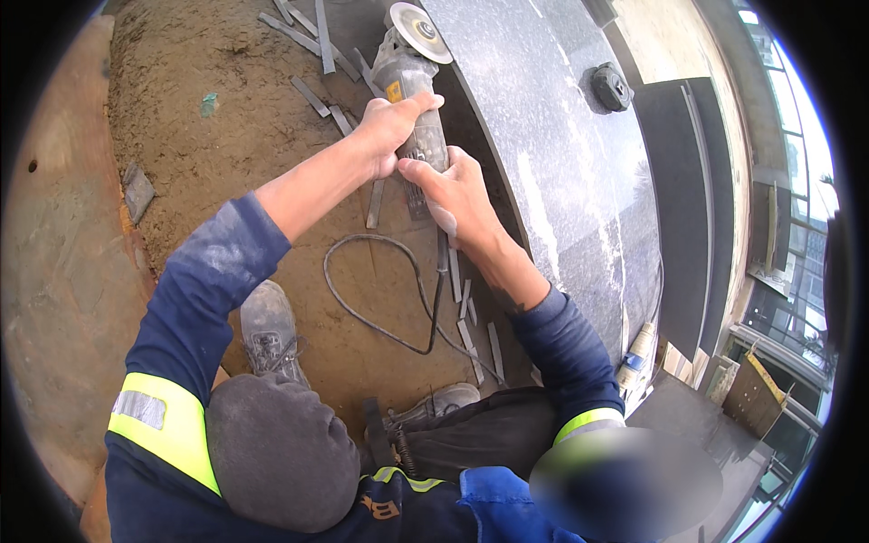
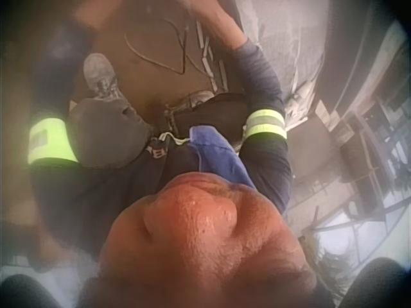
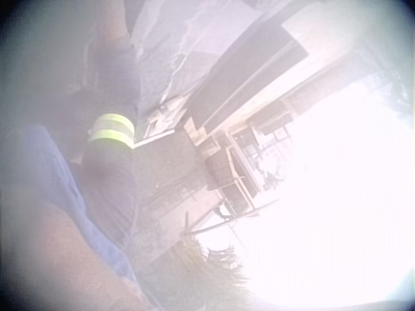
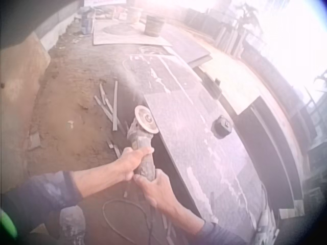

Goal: The person uses an angle grinder to smooth the surface of a large stone slab. The person holds the tool with both hands and moves it along the slab's surface, generating dust.

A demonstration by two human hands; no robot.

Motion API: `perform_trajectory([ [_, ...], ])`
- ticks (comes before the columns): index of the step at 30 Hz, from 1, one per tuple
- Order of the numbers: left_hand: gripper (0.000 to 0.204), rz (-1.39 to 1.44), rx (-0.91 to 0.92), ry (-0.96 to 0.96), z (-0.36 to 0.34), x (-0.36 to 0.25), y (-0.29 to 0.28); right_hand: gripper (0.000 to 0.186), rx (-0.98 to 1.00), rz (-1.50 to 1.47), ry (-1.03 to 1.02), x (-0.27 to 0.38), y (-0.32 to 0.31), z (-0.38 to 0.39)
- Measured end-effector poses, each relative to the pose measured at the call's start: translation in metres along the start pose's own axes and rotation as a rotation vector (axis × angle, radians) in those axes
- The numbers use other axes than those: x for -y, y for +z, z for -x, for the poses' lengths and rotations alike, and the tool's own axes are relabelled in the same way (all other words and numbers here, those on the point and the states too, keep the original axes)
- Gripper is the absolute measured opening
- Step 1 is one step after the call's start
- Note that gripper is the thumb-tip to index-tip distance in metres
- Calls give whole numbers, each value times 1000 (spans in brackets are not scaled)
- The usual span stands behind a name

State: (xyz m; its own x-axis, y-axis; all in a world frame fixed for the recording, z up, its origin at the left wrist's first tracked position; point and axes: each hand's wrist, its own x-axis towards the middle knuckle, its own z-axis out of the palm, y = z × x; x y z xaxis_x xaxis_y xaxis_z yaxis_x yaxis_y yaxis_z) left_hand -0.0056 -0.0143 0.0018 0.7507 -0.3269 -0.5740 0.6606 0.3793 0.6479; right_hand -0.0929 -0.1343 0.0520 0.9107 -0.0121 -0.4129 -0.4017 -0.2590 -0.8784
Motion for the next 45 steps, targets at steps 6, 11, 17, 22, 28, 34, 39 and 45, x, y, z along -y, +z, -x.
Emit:
perform_trajectory([
  [6,32,-53,-38,-11,-16,-5,-2,34,4,-60,4,-3,3,-13],
  [11,41,-35,-9,3,-22,-10,-6,32,1,-74,17,0,4,-20],
  [17,38,-28,8,7,-7,1,-4,32,22,-52,-61,-14,2,-8],
  [22,36,-23,7,11,17,23,2,31,31,-61,-84,-25,-3,20],
  [28,36,-38,20,23,35,34,9,32,27,-67,-82,-28,-10,40],
  [34,35,-10,28,44,43,43,13,33,23,-24,-73,-21,-16,55],
  [39,34,4,24,33,47,48,17,34,22,-19,-44,-20,-20,62],
  [45,31,5,3,27,43,44,15,33,35,-43,-55,-24,-16,54],
])
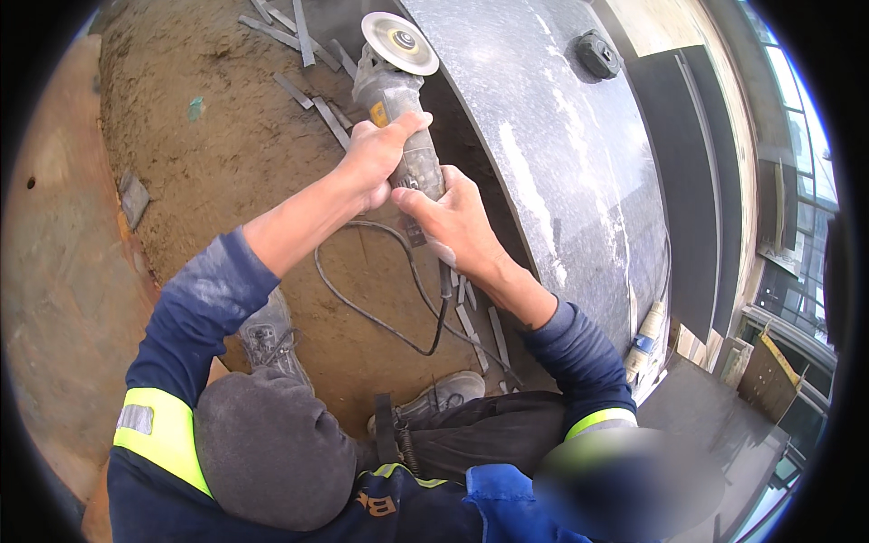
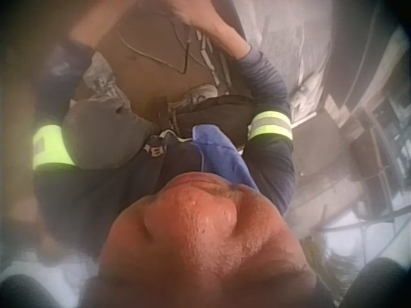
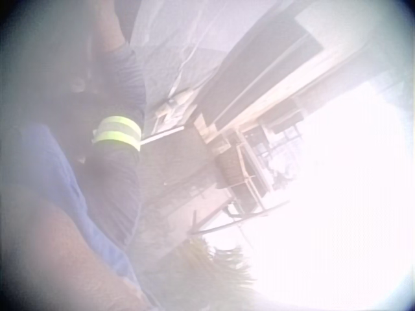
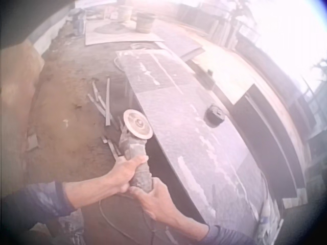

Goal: The person uses an angle grinder to smooth the surface of a large stone slab. The person holds the tool with both hands and moves it along the slab's surface, generating dust.

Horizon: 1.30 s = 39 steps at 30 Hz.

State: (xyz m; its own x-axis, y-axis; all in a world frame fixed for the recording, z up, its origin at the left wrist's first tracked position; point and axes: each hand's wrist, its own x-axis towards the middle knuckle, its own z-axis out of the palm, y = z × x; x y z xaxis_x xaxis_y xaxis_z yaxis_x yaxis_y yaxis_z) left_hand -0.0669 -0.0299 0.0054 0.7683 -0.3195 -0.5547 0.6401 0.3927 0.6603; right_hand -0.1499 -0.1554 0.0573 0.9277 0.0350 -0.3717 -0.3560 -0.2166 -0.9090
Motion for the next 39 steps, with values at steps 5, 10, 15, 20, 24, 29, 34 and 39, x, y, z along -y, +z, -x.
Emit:
perform_trajectory([
  [5,31,-24,-13,0,-4,-9,3,32,10,37,21,-1,-3,-9],
  [10,30,-43,-26,21,-12,-13,1,32,26,26,7,2,-2,-17],
  [15,31,-41,-14,15,-18,-17,-3,33,21,1,7,-2,0,-26],
  [20,31,-40,-23,14,-24,-22,-4,33,17,-40,-1,-3,3,-33],
  [24,33,-49,-4,23,-29,-26,-6,33,17,-3,-13,-1,3,-39],
  [29,36,-51,-7,15,-38,-29,-8,34,33,-50,-1,3,3,-46],
  [34,40,-42,-5,0,-49,-33,-13,34,-4,-4,8,10,6,-53],
  [39,43,-32,31,2,-58,-37,-18,34,-6,-88,-3,8,9,-60],
])
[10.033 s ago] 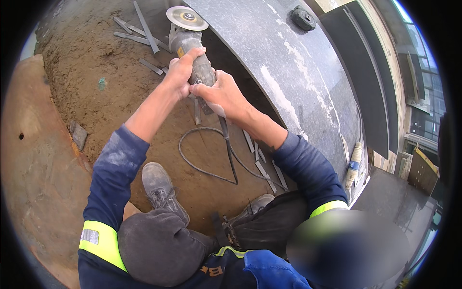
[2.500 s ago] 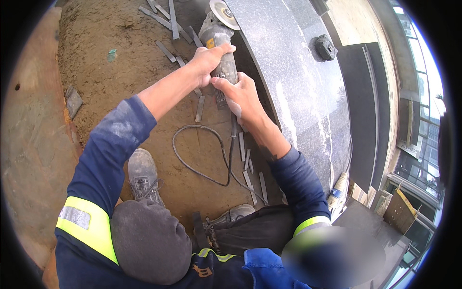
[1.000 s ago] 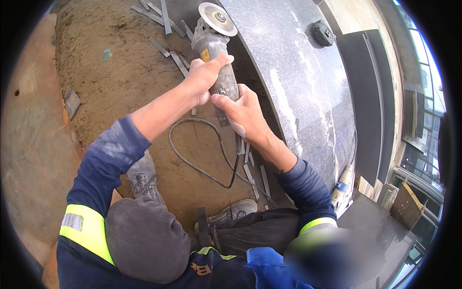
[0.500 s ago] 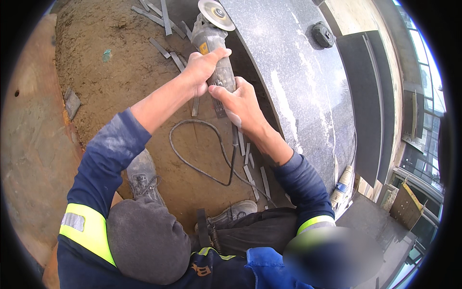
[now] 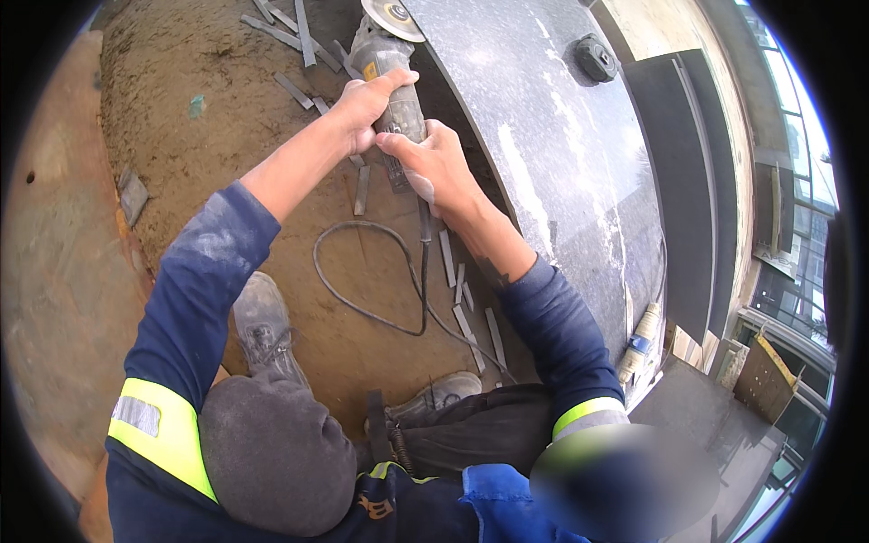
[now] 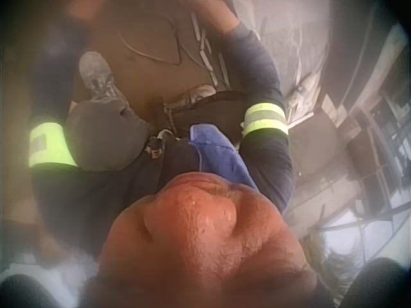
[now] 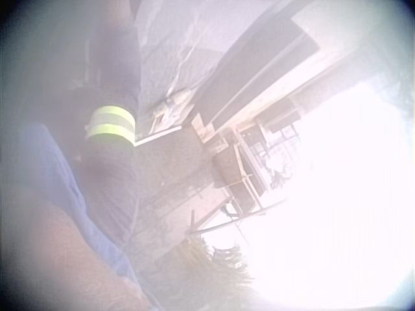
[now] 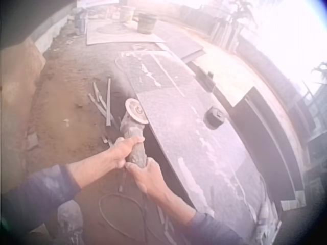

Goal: The person uses an angle grinder to smooth the surface of a large stone slab. The person holds the tool with both hands and moves it along the slab's surface, generating dust.

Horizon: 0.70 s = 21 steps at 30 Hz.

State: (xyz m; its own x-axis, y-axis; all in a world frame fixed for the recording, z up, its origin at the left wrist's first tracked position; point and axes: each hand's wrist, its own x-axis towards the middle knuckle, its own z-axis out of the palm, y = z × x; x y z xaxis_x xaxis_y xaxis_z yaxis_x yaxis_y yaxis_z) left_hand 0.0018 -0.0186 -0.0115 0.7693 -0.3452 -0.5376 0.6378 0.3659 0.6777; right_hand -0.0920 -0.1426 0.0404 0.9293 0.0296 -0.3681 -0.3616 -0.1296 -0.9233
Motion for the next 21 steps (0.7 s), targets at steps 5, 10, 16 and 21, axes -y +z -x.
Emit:
perform_trajectory([
  [5,42,-38,-2,-28,2,0,2,32,39,-17,43,0,-2,1],
  [10,41,-7,-15,-18,21,15,5,32,5,20,-8,-15,-2,19],
  [16,37,16,-27,-12,41,28,12,32,0,22,2,-19,-5,44],
  [21,37,15,-27,6,52,35,19,33,9,57,-6,-25,-11,54],
])
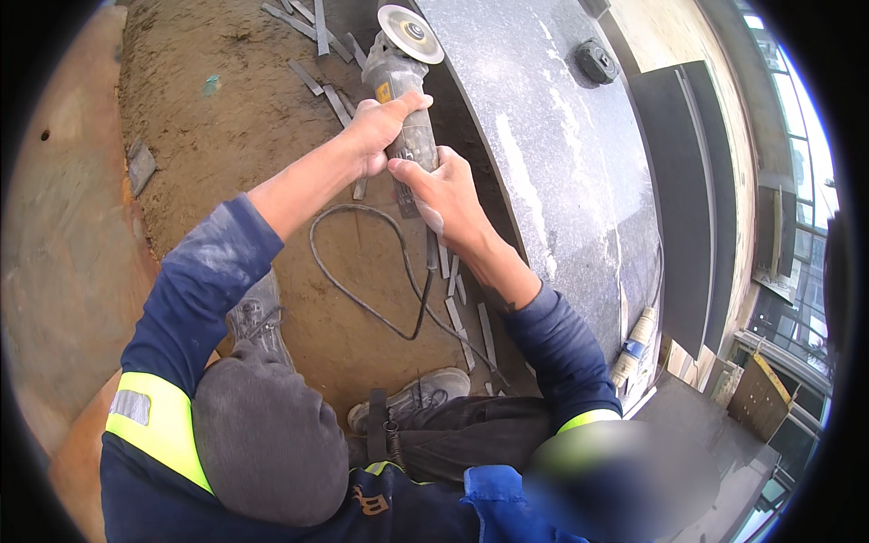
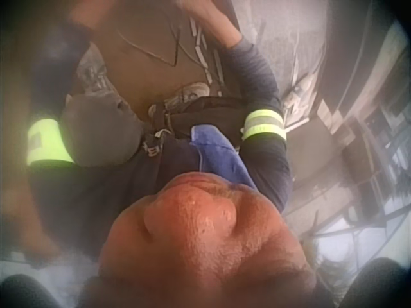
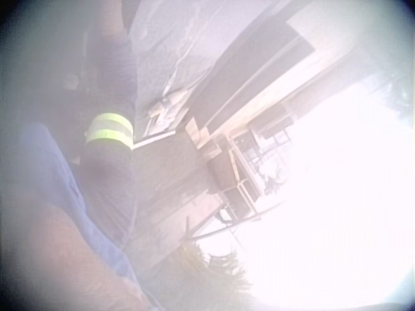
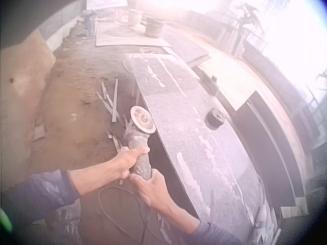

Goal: The person uses an angle grinder to smooth the surface of a large stone slab. The person holds the tool with both hands and moves it along the slab's surface, generating dust.

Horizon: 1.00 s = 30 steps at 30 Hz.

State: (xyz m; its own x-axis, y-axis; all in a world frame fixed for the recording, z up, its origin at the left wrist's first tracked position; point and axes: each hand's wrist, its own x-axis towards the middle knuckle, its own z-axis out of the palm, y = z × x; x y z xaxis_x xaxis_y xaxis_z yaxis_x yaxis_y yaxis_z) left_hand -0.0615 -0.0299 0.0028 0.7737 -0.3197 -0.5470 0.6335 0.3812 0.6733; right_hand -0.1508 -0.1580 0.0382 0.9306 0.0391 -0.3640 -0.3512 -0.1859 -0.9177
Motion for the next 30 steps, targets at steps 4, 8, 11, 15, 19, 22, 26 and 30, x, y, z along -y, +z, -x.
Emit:
perform_trajectory([
  [4,35,-17,-12,-1,5,6,-1,33,10,15,16,5,0,12],
  [8,32,-18,-16,10,11,14,3,33,17,4,30,6,-1,22],
  [11,35,14,-32,0,19,12,8,34,11,22,45,7,-2,25],
  [15,34,4,-23,-1,17,8,6,34,-1,-8,63,5,1,20],
  [19,34,-13,-21,4,11,4,5,34,-8,37,46,3,0,11],
  [22,35,-16,-8,15,6,2,3,34,-14,45,30,3,0,6],
  [26,34,-22,-24,13,-3,-1,-2,39,-25,10,37,14,4,1],
  [30,35,2,-7,-4,-9,-5,-1,35,-26,53,43,11,2,-8],
])
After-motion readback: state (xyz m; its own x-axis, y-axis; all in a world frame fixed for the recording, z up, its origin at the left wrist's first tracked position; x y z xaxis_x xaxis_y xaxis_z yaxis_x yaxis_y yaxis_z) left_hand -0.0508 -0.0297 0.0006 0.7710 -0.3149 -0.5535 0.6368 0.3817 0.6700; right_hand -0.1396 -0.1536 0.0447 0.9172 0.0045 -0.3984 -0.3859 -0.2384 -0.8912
